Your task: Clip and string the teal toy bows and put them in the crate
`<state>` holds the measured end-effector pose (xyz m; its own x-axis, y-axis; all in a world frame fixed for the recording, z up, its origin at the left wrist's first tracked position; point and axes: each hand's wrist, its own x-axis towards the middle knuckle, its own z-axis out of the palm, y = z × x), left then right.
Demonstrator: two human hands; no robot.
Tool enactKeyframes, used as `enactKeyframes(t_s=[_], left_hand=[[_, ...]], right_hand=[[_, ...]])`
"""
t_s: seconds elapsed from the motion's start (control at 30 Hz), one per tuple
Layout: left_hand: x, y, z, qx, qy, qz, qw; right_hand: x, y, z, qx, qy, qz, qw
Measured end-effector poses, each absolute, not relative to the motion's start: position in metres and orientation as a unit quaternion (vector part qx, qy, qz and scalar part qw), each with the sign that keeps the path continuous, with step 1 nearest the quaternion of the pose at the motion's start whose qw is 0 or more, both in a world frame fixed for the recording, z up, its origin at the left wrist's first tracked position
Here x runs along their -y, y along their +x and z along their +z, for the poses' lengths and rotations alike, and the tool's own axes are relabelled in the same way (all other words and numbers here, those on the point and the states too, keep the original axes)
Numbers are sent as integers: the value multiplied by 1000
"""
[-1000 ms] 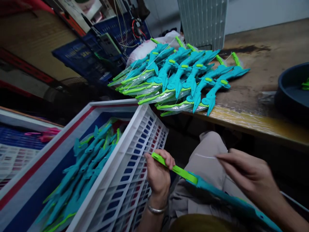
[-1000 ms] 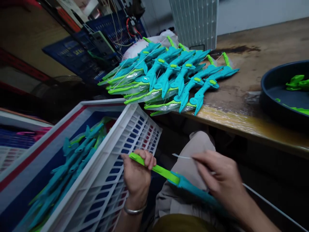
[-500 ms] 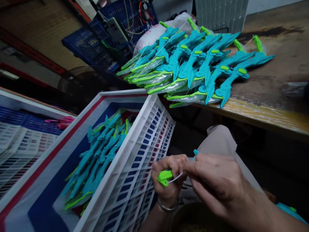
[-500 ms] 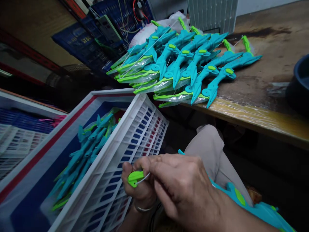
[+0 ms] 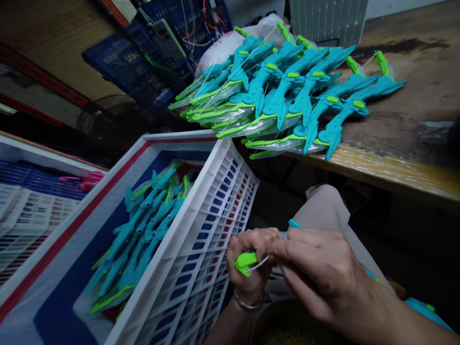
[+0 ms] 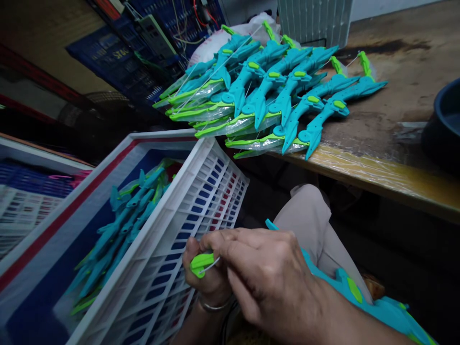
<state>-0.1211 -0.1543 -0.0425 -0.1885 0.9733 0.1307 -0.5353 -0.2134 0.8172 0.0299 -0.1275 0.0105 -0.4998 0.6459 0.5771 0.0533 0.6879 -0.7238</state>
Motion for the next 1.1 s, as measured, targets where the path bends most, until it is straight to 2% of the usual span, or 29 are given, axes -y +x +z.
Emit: enactKeyframes(t_s=[0.33,0.83,1.1], left_hand=[[154,-119,-40,-373,345,688,518],[154,-122,-43,-359,337,680,544],[150,-127,-47,-330,305,656,606]], right_hand=[[126,31,9,803,-224,323,448],[126,24,7,792,-199,348,461],[127,14,-7,848,-217,230,426]])
